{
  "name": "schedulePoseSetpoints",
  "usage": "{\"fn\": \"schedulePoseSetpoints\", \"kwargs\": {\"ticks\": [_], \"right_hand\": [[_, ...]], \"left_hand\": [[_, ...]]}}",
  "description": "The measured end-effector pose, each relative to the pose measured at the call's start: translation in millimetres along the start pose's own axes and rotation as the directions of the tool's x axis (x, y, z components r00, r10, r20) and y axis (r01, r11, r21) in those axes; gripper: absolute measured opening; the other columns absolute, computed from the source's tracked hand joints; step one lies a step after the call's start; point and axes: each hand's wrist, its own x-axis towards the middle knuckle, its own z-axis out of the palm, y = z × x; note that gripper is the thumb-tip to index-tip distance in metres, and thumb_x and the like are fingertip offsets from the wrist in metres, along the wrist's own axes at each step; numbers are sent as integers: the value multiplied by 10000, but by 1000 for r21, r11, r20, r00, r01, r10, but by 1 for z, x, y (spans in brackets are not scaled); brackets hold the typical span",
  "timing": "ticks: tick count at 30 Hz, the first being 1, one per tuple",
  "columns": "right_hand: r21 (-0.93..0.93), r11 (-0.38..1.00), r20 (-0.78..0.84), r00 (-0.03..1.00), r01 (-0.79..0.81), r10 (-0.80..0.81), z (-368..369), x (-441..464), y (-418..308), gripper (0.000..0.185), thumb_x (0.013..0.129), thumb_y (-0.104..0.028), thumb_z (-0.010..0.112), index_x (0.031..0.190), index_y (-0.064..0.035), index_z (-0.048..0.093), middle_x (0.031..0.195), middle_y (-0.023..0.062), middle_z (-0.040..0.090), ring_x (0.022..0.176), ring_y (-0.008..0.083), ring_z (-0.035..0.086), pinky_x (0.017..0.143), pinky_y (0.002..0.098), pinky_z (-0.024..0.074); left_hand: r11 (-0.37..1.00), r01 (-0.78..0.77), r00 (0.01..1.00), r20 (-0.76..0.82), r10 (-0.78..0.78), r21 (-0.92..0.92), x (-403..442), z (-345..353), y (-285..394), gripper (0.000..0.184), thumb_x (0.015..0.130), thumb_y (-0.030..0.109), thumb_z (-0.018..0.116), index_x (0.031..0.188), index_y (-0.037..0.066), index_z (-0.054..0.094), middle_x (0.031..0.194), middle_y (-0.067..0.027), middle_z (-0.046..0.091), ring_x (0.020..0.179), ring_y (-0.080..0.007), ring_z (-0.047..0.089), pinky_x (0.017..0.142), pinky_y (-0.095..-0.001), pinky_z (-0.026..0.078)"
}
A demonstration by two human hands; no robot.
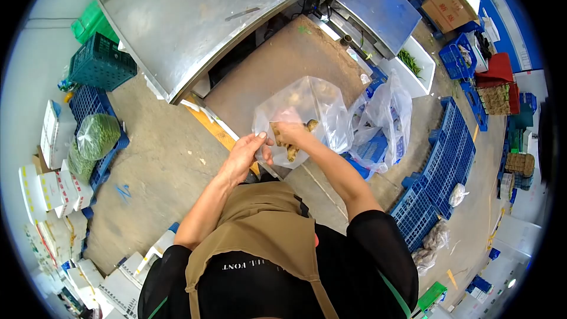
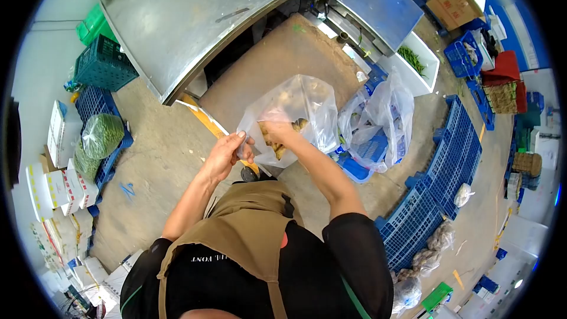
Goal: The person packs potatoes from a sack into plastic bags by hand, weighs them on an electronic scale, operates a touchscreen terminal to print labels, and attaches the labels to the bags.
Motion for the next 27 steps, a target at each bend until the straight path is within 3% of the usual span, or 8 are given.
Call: {"fn": "schedulePoseSetpoints", "kwargs": {"ticks": [4,7,11,13,16,18,23,27], "right_hand": [[255,886,57,921,-387,386,-17,-30,17,533,574,-404,776,981,-80,660,1042,140,632,1005,310,580,808,392,468],[648,712,-2,934,-271,358,-2,-35,27,679,504,-520,784,1017,-94,654,1046,131,639,987,280,580,816,352,465],[531,574,403,782,-623,476,17,-8,32,707,482,-518,793,1021,-83,648,1054,152,633,970,273,583,816,333,469],[600,562,403,822,-570,403,20,2,34,688,492,-494,793,1019,-77,646,1041,159,632,981,284,578,821,357,470],[331,842,-4,891,-427,453,22,-1,1,621,549,-442,767,1033,-76,638,1054,165,620,1012,311,559,851,419,445],[286,867,-139,878,-408,458,29,-4,-18,571,594,-401,741,1050,-77,629,1069,170,609,1039,329,540,872,469,418],[212,840,134,866,-500,482,18,-5,-30,468,682,-305,678,1090,-88,607,1130,178,580,1111,383,476,904,553,353],[73,830,93,833,-553,546,49,8,-18,464,681,-295,686,1100,-108,618,1150,206,563,1138,427,434,907,507,387]], "left_hand": [[999,-20,1000,-21,19,-26,9,-1,-7,331,937,343,492,933,17,548,605,-14,542,608,-159,582,564,-238,410],[999,-8,1000,0,8,-32,10,7,-1,321,935,331,498,939,14,548,616,-18,554,611,-158,588,579,-243,425],[999,37,999,-3,-37,25,13,10,5,292,932,289,511,944,1,552,622,-30,566,605,-161,590,645,-271,466],[999,32,999,6,-32,13,19,4,-3,268,929,265,522,945,-1,556,624,-33,571,604,-160,591,655,-281,471],[999,17,1000,19,-18,31,23,3,-3,245,925,236,526,943,-6,559,626,-36,567,618,-163,580,672,-294,473],[996,33,998,44,-37,85,20,6,4,232,923,238,526,928,9,560,631,-36,565,627,-164,573,690,-293,453],[990,39,990,129,-56,132,22,-2,6,221,919,264,529,881,47,550,659,-24,587,642,-144,577,672,-273,396],[976,36,966,243,-89,214,22,-16,21,193,910,268,535,857,84,551,678,-8,601,676,-126,581,648,-260,362]]}}
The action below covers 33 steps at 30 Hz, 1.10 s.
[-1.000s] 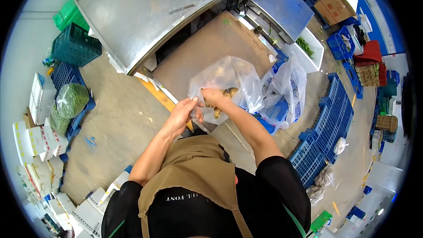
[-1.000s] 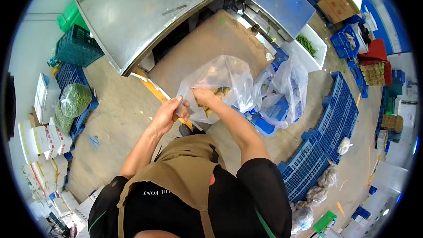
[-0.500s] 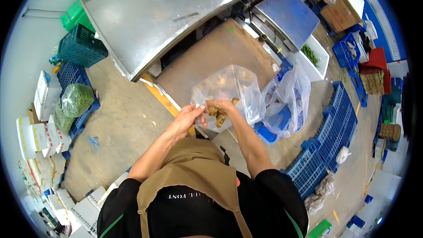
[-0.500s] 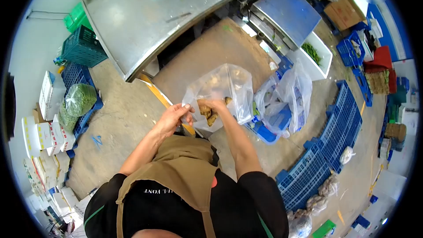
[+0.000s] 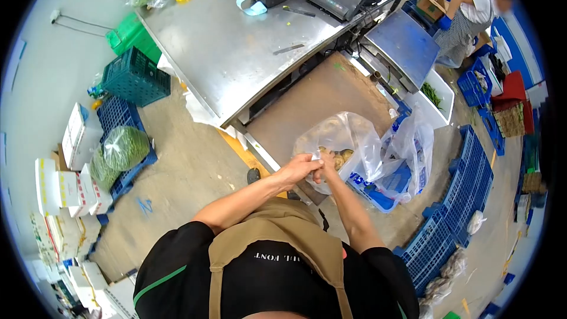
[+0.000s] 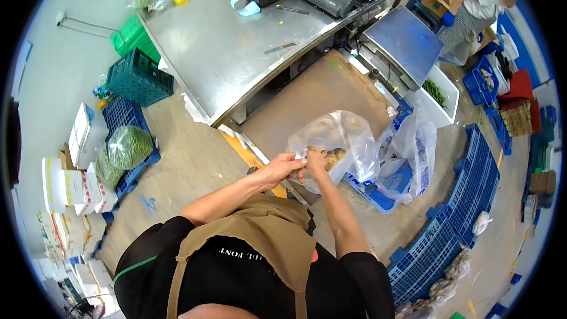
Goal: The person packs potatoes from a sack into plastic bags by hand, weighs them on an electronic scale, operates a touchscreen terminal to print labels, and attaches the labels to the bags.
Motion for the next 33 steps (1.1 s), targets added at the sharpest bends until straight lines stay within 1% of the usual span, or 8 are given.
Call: {"fn": "schedulePoseSetpoints", "kwargs": {"ticks": [4,10,13,16,20,24,29,33], "right_hand": [[178,966,-62,978,-185,199,23,23,11,465,658,-283,702,1069,-74,642,1150,220,550,1120,394,446,915,451,405],[311,950,-620,757,-7,209,-90,-86,-41,538,500,-250,816,951,10,680,958,198,632,901,354,588,871,393,442],[700,708,-493,653,-95,575,-105,-132,-51,622,521,-248,812,1042,42,633,1005,181,589,1014,307,543,870,391,449],[928,142,-353,686,345,637,-87,-180,-63,652,548,-238,824,1085,54,595,1067,124,601,967,242,584,889,340,451],[753,-185,-358,629,632,690,-15,-240,-96,769,550,-220,829,1176,81,499,1046,116,605,975,218,596,829,336,494],[606,-298,-364,590,737,721,39,-282,-163,787,559,-272,834,1170,86,493,1042,117,613,962,207,602,831,326,496],[389,-358,-186,453,849,872,154,-330,-261,665,607,-200,790,1177,25,530,1023,80,628,906,168,597,819,306,483],[184,-196,-104,218,963,970,192,-358,-357,729,594,-213,822,1206,34,512,1069,90,611,991,184,573,871,313,462]], "left_hand": [[997,25,990,133,-35,75,8,-32,-14,198,913,274,530,861,87,566,726,-11,607,752,-124,571,689,-254,394],[988,143,939,306,-157,66,5,-65,-12,232,920,332,521,922,109,583,828,11,610,832,-120,550,770,-289,422],[972,198,914,333,-230,128,2,-68,-1,320,919,404,510,1000,105,588,911,10,609,906,-118,545,816,-306,415],[963,192,909,335,-246,188,11,-76,-12,410,913,463,495,1066,92,581,983,-14,605,975,-123,538,874,-329,405],[962,236,908,322,-269,139,6,-95,-19,449,912,464,494,1064,49,572,1004,-65,617,978,-179,568,875,-347,440],[889,361,864,259,-432,281,-8,-123,-39,374,915,399,512,1024,45,568,906,-79,622,857,-199,607,765,-326,494],[665,350,665,325,-672,660,-19,-107,-95,291,912,275,505,1029,14,555,863,-119,617,776,-205,624,709,-322,527],[522,231,480,371,-795,821,-69,-65,-130,195,907,199,544,999,29,567,788,-54,605,718,-177,620,680,-289,521]]}}
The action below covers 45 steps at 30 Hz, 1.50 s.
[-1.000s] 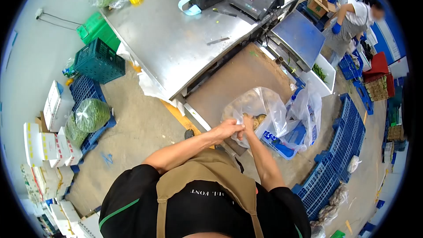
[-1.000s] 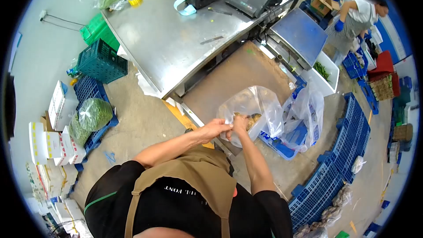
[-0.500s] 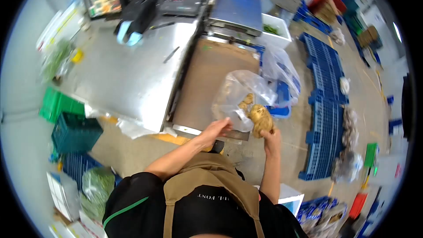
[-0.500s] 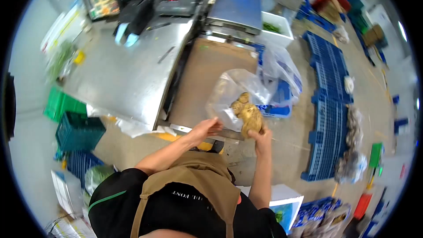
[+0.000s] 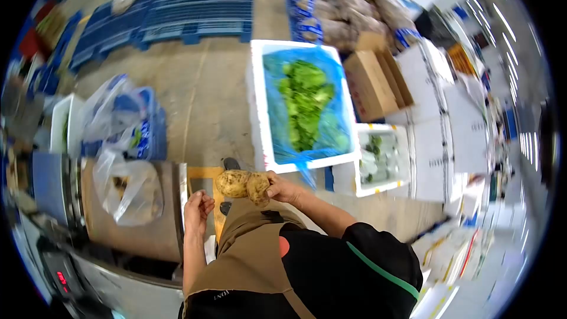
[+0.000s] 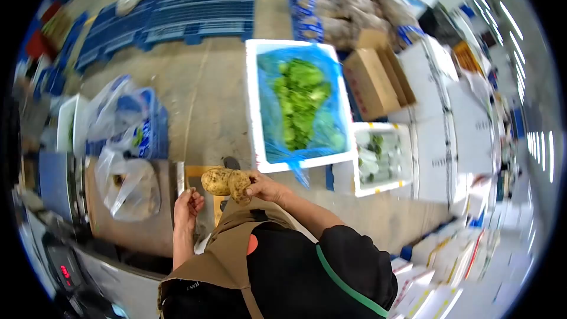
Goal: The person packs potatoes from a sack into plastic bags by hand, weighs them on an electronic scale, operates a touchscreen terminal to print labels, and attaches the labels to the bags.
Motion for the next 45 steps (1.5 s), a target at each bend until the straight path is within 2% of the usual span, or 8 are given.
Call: {"fn": "schedulePoseSetpoints", "kwargs": {"ticks": [12,19,27,32,35,39,42,45], "right_hand": [[474,773,-212,907,422,-365,-111,-138,-18,697,573,-225,842,1172,-87,513,1175,70,534,1107,255,520,975,457,427],[357,818,-269,889,450,-371,-209,-205,-83,765,502,-301,878,1145,-49,550,1166,85,546,1140,274,506,992,485,402],[349,535,-483,637,769,-600,-297,-206,-123,808,488,-327,884,1145,-27,522,1246,159,487,1198,376,431,994,524,383],[232,306,-523,384,923,-761,-302,-195,-146,708,577,-359,840,1143,-75,523,1239,114,489,1207,349,421,996,509,385],[107,467,-736,385,878,-556,-366,-221,-68,520,739,-387,715,1144,-120,530,1157,69,539,1170,271,461,982,478,384],[228,364,-728,406,903,-553,-396,-264,-87,329,802,-327,662,1029,-107,572,1021,41,589,1062,228,518,958,441,389],[27,671,-862,358,741,-360,-427,-307,-75,308,753,-303,702,945,-115,550,930,-2,572,942,151,537,858,339,416],[7,755,-983,143,656,-115,-476,-344,39,334,877,-338,507,848,-9,553,861,138,586,829,272,582,725,408,511]], "left_hand": [[845,4,927,315,-204,535,76,213,-83,283,885,186,581,1088,-9,552,882,-82,619,780,-180,625,724,-317,521],[723,110,917,210,-338,683,129,317,-153,262,877,201,593,1058,11,579,864,-80,626,748,-167,620,648,-293,512],[625,46,904,234,-358,779,182,392,-122,281,888,192,568,1073,-19,558,859,-95,624,723,-178,610,644,-302,509],[373,-271,851,402,-338,887,249,510,-80,235,909,173,539,1052,-12,563,748,-49,614,669,-129,573,611,-270,483],[441,-439,754,588,-292,783,275,632,-101,221,909,159,536,1035,-21,564,742,-54,604,646,-116,552,599,-253,448],[411,-524,717,647,-259,746,353,754,-182,261,888,176,543,1090,11,560,833,-74,622,738,-156,599,626,-282,485],[176,-488,848,512,-134,855,464,780,-277,253,824,152,554,1028,13,607,806,-83,643,720,-183,605,624,-320,492],[-389,-542,838,516,-179,745,556,739,-369,300,767,188,556,1041,98,638,966,-165,632,826,-304,631,727,-392,503]]}}
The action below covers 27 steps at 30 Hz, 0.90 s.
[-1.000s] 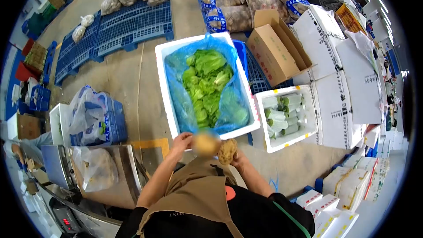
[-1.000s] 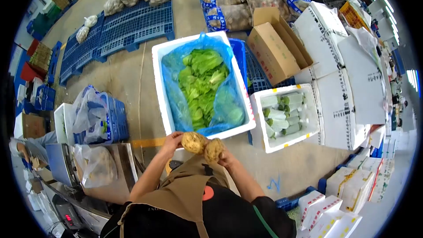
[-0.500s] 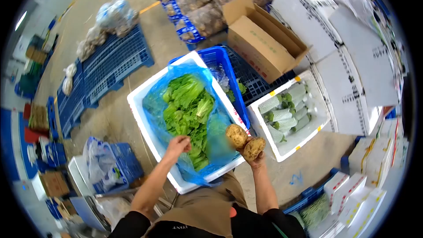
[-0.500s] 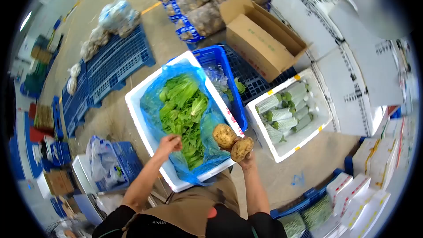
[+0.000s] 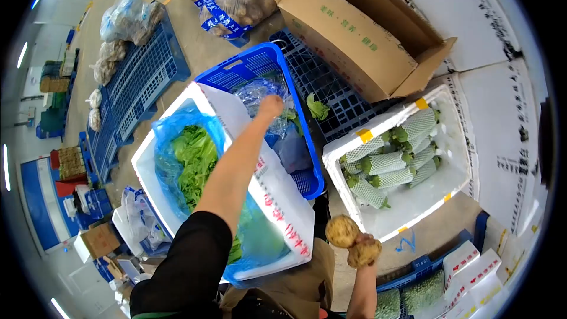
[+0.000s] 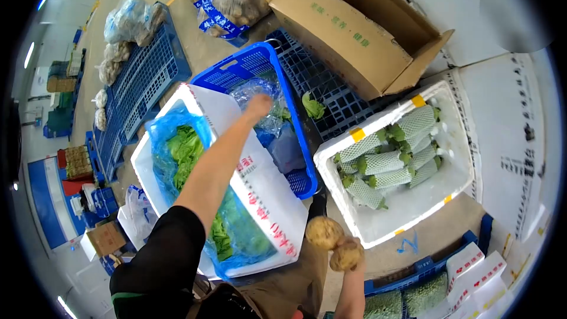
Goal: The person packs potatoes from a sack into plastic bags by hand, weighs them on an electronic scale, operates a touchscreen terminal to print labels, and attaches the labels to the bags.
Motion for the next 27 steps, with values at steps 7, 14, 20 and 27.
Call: {"fn": "schedulePoseSetpoints", "kwargs": {"ticks": [7,14,20,27], "right_hand": [[209,976,5,998,57,-60,24,8,-103,373,761,-327,695,896,-26,521,1013,149,545,1092,361,474,954,550,391],[-134,991,-98,995,-4,-10,31,25,-103,515,608,-287,833,943,-27,541,1053,166,567,1032,312,548,903,455,448],[-87,992,55,994,-94,99,3,45,-82,460,613,-286,819,895,-92,513,868,-3,559,882,192,566,808,331,435],[164,986,456,889,-40,-40,89,50,-143,373,725,-248,739,966,-61,524,938,78,538,989,300,530,911,426,444]], "left_hand": [[814,535,840,-246,-484,226,39,95,-49,680,769,159,557,1389,310,320,1500,-162,92,962,-457,572,788,-413,511],[691,121,950,119,-289,713,85,80,-103,346,804,77,539,1146,72,593,1226,-159,542,1011,-332,591,777,-383,523],[933,75,947,-318,44,351,80,-3,-101,154,764,120,561,828,2,635,865,-212,639,860,-390,617,745,-466,502],[944,-77,997,41,67,320,14,-50,-24,255,762,155,557,994,131,658,1029,-175,636,1006,-338,601,829,-422,495]]}}
